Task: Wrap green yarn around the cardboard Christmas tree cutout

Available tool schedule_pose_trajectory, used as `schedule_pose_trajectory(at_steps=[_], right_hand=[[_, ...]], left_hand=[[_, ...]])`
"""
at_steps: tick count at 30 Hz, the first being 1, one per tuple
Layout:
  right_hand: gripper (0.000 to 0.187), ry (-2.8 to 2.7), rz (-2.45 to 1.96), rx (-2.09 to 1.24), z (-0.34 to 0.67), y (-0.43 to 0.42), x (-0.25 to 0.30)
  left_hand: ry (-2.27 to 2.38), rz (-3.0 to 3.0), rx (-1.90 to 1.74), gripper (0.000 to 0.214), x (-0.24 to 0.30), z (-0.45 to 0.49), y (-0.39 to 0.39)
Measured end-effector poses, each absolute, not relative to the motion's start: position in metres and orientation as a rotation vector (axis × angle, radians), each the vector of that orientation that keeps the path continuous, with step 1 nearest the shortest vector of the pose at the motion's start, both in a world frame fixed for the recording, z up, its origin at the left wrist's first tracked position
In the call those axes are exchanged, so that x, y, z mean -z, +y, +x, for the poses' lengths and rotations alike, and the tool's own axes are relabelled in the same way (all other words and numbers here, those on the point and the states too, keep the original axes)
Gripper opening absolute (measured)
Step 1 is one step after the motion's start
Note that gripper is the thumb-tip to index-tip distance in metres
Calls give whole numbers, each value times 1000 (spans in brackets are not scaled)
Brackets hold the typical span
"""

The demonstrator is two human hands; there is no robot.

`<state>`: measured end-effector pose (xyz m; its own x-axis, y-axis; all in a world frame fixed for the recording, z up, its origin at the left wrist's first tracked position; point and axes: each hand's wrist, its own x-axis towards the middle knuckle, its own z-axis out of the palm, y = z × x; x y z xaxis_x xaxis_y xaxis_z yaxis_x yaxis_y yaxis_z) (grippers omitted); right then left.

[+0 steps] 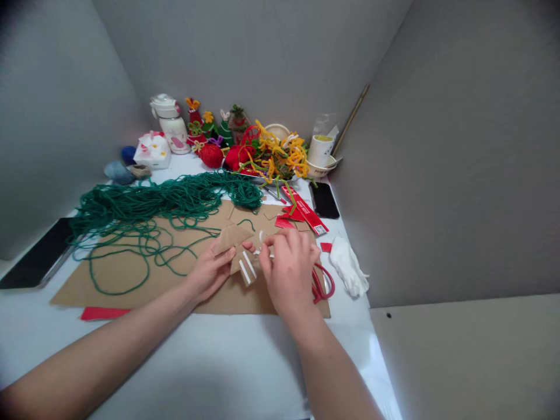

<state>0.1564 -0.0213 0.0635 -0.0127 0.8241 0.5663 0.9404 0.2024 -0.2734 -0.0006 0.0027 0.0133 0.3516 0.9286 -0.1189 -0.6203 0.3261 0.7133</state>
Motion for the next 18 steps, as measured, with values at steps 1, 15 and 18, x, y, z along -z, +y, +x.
schedule_pose_trajectory(at_steps=[1,15,18], right_hand=[[6,-1790,-1674,267,160,-19,-63],[8,-1987,-1428,-200,161,-22,-69],[11,-2112,-1344,-356,155,-27,-72]], left_hand=[[574,610,-1084,37,-13,-1,3],[536,467,-976,25,-7,-9,11],[538,485,-1009,23,-7,-7,10]])
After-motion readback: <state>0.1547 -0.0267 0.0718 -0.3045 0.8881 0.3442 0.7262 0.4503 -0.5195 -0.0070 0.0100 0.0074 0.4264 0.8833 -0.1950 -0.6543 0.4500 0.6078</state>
